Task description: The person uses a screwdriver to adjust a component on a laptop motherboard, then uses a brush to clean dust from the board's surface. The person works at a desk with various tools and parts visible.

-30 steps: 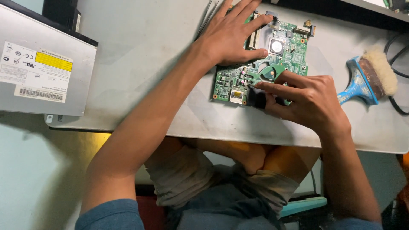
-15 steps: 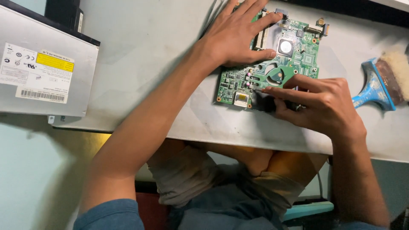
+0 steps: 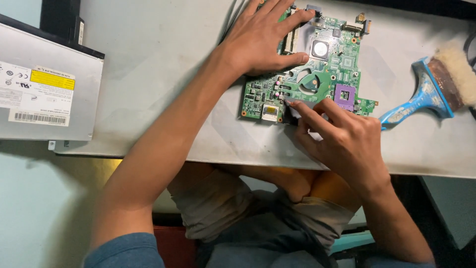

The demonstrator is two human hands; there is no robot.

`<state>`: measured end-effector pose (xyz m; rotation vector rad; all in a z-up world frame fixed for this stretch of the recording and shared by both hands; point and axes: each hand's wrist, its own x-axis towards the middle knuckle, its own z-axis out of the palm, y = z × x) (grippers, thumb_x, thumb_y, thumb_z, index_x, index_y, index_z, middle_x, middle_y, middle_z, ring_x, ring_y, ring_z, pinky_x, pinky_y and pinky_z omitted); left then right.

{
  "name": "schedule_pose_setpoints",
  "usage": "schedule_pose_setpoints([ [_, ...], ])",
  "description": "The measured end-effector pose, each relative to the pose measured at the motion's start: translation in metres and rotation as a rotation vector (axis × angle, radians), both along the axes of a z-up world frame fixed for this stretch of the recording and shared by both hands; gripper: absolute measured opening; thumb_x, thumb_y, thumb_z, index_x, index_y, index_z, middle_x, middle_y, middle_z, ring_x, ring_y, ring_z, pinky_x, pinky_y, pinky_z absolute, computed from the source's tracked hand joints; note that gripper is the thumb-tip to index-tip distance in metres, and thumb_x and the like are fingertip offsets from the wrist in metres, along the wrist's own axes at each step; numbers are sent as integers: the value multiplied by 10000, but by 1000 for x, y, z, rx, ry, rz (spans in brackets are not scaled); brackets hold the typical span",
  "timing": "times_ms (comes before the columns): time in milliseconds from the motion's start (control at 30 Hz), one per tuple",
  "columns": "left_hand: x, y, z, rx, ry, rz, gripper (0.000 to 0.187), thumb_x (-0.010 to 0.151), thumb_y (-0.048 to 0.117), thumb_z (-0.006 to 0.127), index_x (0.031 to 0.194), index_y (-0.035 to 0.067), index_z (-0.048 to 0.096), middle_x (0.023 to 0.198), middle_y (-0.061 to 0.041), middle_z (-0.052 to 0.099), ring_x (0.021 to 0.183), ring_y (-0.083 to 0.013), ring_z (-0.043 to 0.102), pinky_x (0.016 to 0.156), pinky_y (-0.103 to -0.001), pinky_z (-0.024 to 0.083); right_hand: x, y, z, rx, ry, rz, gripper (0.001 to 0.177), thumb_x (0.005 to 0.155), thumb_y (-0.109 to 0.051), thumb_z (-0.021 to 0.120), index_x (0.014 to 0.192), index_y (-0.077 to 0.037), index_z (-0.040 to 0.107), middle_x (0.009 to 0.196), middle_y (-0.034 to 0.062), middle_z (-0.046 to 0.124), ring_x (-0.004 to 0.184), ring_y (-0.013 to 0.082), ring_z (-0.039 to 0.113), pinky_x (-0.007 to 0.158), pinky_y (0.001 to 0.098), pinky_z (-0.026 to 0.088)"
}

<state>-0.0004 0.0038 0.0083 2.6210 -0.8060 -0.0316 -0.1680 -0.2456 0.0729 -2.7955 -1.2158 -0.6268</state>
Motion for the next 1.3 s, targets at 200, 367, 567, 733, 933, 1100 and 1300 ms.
schedule_pose_setpoints([
  [200, 2, 0, -5, 7, -37, 0, 866, 1145, 805, 677, 1814, 304, 453, 1907, -169, 285, 1763, -350, 212, 1388, -635, 106, -2, 6, -7, 45, -24, -27, 356, 1141, -167, 905, 1483, -256, 862, 1093, -38, 765, 739, 167, 697, 528, 354, 473],
  [367, 2, -1, -3, 16, -16, 3, 886, 1140, 806, 681, 1833, 317, 426, 1936, -171, 236, 1781, -324, 128, 1409, -609, 21, 1, -5, -5, 17, 11, -2, 368, 1143, -200, 892, 1486, -331, 863, 1098, -46, 771, 745, 163, 697, 504, 367, 488],
  [567, 4, -1, -6, -20, -39, -5, 877, 1122, 799, 700, 1810, 306, 468, 1925, -178, 259, 1775, -321, 135, 1404, -609, 14, 11, -14, -6, -15, 53, 9, 341, 1155, -288, 909, 1484, -369, 872, 1093, -52, 762, 687, 160, 647, 481, 378, 461],
  [733, 3, -1, -5, -2, 1, 2, 897, 1117, 815, 690, 1822, 321, 439, 1932, -170, 245, 1779, -318, 126, 1406, -600, 20, 39, -19, 5, 50, 146, 79, 327, 1117, -193, 933, 1395, -365, 960, 1065, -74, 796, 779, 133, 718, 523, 378, 436],
  [933, 3, -2, -2, 10, -3, 6, 905, 1126, 817, 673, 1839, 316, 428, 1942, -163, 207, 1784, -310, 97, 1412, -602, -1, 81, -32, 10, 49, 295, 262, 329, 1120, -138, 873, 1346, -361, 959, 1073, -80, 830, 772, 142, 695, 620, 354, 483],
  [1100, 0, -2, 4, 36, 36, 15, 899, 1137, 813, 682, 1848, 347, 390, 1953, -157, 187, 1789, -300, 73, 1412, -596, -25, 75, -36, 14, -17, 318, 213, 374, 1131, -209, 906, 1426, -438, 916, 1057, -68, 739, 693, 182, 608, 540, 400, 429],
  [1300, 4, -2, -2, 43, -7, 6, 896, 1162, 807, 712, 1852, 324, 405, 1928, -156, 223, 1779, -333, 157, 1410, -634, 96, 53, -25, 16, 14, 282, 171, 381, 1115, -199, 931, 1441, -397, 923, 1094, -65, 764, 672, 180, 596, 555, 394, 480],
])
